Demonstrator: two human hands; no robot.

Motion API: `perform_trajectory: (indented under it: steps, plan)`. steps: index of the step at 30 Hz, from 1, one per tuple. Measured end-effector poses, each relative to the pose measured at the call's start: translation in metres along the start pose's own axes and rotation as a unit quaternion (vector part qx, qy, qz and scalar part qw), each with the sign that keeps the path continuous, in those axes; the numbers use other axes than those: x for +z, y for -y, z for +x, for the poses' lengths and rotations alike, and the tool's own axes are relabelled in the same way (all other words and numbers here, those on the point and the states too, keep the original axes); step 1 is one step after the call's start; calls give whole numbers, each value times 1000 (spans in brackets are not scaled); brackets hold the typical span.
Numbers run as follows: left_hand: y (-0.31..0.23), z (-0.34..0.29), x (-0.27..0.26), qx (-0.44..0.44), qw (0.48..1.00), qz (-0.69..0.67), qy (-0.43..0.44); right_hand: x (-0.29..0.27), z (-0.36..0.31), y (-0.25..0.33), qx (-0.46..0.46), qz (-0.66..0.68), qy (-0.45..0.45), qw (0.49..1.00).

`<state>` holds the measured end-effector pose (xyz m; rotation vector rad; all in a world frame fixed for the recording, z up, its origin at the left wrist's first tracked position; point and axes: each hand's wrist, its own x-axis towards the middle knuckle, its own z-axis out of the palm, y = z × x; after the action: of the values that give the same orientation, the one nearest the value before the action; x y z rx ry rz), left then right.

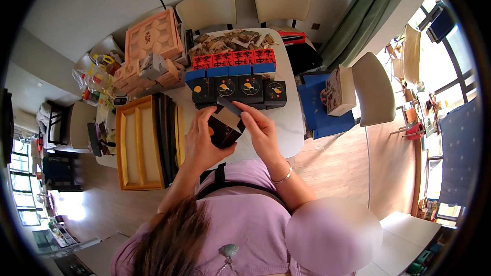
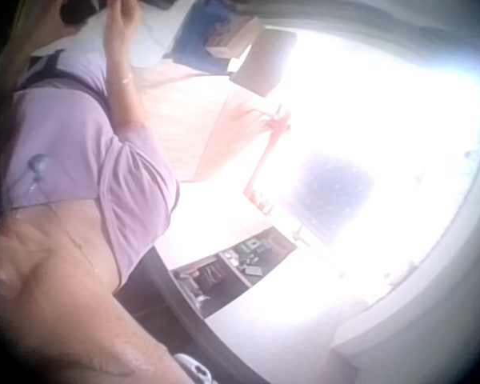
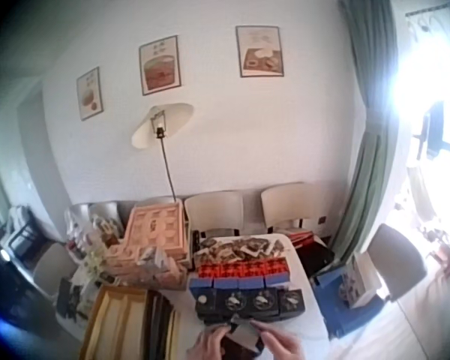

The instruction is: The person assembles small black cardboard boxes by folding the flaps and securing them with yellow circular stickers. They handle the boxes one at a time, picking them up from a pile, folding the sides, and placing them on the table.

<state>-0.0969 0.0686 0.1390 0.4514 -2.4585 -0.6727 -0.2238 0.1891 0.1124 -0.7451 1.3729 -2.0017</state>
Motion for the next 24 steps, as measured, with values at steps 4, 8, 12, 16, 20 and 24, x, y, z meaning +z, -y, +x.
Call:
perform_trajectory:
  steps: [4, 8, 12, 16, 20, 24]
  plan:
    - [-2, 1, -3, -10, 1000, 9, -2, 12, -1, -9, -41, 33, -26, 998]
    - [-4, 0, -4, -28, 999, 30, -7, 15, -1, -16, -47, 62, -43, 996]
    - [-5, -1, -4, -38, 998, 43, 3, 12, -1, -22, -50, 64, -33, 996]
    - [-8, -3, -2, -35, 997, 61, 10, 12, -4, -24, -49, 64, -38, 996]
    - [-5, -5, 4, -21, 998, 53, -6, 15, -10, -26, -56, 61, -62, 995]
    - [-4, -6, 5, -36, 999, 29, -8, 13, -15, -23, -141, -122, -57, 981]
